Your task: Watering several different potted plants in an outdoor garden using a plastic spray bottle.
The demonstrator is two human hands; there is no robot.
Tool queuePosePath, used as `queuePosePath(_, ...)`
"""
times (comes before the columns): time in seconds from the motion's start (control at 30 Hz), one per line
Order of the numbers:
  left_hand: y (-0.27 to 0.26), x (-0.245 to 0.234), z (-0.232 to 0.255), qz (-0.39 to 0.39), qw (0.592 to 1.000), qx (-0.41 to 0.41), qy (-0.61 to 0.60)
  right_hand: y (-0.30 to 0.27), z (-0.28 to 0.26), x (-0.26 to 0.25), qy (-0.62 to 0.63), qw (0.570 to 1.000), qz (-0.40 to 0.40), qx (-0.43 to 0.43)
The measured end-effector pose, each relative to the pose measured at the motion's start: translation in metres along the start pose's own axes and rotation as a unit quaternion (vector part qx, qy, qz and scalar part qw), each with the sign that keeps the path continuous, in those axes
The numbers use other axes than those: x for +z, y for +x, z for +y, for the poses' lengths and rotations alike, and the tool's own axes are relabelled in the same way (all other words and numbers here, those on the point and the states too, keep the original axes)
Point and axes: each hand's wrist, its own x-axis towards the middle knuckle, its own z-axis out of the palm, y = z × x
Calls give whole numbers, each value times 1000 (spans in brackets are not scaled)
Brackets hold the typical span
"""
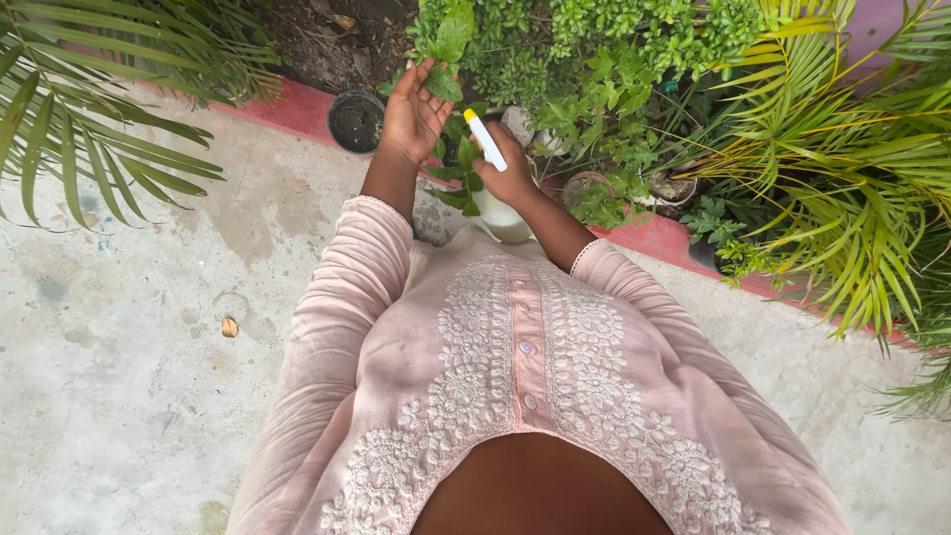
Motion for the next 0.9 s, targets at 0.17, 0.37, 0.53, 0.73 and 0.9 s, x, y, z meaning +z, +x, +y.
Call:
queuePosePath(0.17, 3, -5, -2, -11, 1000, 4, -19, -6, 3, 6, -13, 999, -1, 38)
queuePosePath(0.37, -3, 3, 3, -8, 1000, 1, -9, -1, -1, 1, -18, 998, 8, 52)
queuePosePath(0.53, 1, 2, 2, -10, 1000, -3, -6, -10, 13, 4, -27, 997, 2, 68)
queuePosePath(0.73, 2, 8, -1, -6, 1000, -8, 3, -7, -3, -8, -1, 997, -14, 73)
queuePosePath(0.9, 7, 17, -4, 2, 1000, -16, -9, -10, 5, -12, -46, 988, -27, 148)
